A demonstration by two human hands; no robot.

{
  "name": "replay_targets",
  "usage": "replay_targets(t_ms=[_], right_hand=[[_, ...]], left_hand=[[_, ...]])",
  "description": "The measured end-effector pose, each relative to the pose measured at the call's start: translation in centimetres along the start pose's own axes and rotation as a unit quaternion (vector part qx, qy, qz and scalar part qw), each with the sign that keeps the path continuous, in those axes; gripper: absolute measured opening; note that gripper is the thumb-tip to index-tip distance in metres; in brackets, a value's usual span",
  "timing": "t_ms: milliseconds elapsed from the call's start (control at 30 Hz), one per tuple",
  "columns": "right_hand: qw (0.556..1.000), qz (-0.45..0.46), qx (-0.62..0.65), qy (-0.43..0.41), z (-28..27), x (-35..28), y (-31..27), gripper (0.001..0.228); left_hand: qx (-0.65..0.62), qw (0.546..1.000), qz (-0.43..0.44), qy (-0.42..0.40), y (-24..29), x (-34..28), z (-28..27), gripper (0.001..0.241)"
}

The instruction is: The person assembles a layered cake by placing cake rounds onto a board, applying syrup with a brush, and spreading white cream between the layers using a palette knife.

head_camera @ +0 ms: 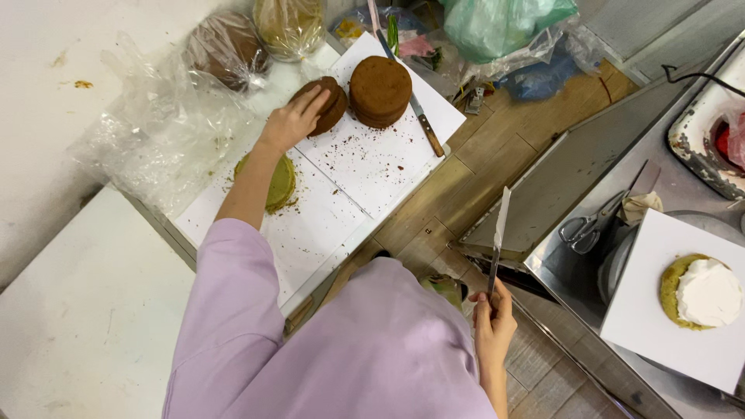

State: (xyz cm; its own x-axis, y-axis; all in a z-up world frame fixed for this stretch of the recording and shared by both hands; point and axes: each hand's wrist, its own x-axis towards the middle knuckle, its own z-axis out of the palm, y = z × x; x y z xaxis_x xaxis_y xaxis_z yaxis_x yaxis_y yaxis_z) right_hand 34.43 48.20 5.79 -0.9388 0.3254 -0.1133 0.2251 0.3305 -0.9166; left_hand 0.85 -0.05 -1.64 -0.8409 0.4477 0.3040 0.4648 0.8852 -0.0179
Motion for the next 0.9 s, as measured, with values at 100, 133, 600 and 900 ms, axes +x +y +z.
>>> replay_targets(t_ms=[100,133,600,900], right_hand=[[1.0,0.005,-0.002,-0.015,0.8,0.1,0.4,0.044],[1.0,0.004,-0.004,-0.029,1.0,0.1,0.5,0.046],[0.996,0.018,-0.069,-0.053,2.9,0.2,-1.3,0.05],[0.993,0.013,-0.095,-0.069,3.7,0.5,-2.2,0.05]], left_hand=[[0.007,0.999,0.013,0.036,-0.3,0.1,-0.1,0.059],[0.007,0.999,0.025,0.041,-0.3,0.1,-0.3,0.058],[-0.19,0.96,-0.154,0.136,-2.2,0.2,0.4,0.033],[-0.277,0.922,-0.249,0.102,-2.0,-0.6,-0.2,0.021]])
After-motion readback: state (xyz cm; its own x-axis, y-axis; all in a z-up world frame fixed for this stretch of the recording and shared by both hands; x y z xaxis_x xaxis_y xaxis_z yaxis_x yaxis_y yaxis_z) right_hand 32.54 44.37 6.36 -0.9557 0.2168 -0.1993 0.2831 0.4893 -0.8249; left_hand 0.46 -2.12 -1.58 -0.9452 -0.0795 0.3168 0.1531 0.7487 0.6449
